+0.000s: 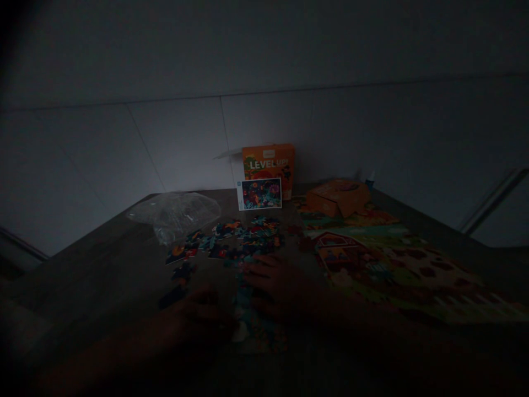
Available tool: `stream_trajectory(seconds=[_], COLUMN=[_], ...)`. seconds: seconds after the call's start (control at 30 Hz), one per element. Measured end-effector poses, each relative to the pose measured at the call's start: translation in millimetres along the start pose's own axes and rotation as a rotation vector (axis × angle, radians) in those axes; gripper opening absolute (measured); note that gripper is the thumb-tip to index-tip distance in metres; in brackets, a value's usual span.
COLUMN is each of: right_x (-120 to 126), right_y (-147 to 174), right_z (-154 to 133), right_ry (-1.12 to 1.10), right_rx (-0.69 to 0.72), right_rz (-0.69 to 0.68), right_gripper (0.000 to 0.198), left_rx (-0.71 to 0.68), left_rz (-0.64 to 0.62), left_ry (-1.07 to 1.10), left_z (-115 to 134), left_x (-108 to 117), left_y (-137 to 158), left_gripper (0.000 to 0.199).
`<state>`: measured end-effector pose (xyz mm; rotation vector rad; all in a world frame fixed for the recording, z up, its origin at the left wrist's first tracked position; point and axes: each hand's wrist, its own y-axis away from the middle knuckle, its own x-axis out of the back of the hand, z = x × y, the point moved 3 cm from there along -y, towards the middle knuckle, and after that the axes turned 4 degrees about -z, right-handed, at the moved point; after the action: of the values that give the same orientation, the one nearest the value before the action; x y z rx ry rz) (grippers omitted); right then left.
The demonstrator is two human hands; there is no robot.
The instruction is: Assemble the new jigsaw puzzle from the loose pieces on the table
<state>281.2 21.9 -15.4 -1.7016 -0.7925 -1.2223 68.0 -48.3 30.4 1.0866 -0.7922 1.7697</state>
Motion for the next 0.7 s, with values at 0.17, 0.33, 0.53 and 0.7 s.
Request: stream_trajectory(seconds=[0.17,0.33,0.53,0.7], right_x=[-2,2,12,9], right_y=[-1,-2,-6,-6], right_z=[9,8,1,3], right_ry=[0.038,0.112,0.051,0.043], right_rx=[-0.162,-0.192,-0.148,-0.199], right_rz=[0.049,0.112,0.176,0.180], right_gripper=[0.042,0.039,0.024,0.028], left_rx=[0.012,0.099,0.135,0.137], left_rz=[-0.018,0.011,0.010,-0.014], left_ry=[-0.004,-0.110,-0.109,-0.095], left_z=[0,-6,-9,-8], left_x=[-1,-4,-4,-4], left_y=[2,5,4,3], left_gripper=[0.014,0.024,0.030,0.023])
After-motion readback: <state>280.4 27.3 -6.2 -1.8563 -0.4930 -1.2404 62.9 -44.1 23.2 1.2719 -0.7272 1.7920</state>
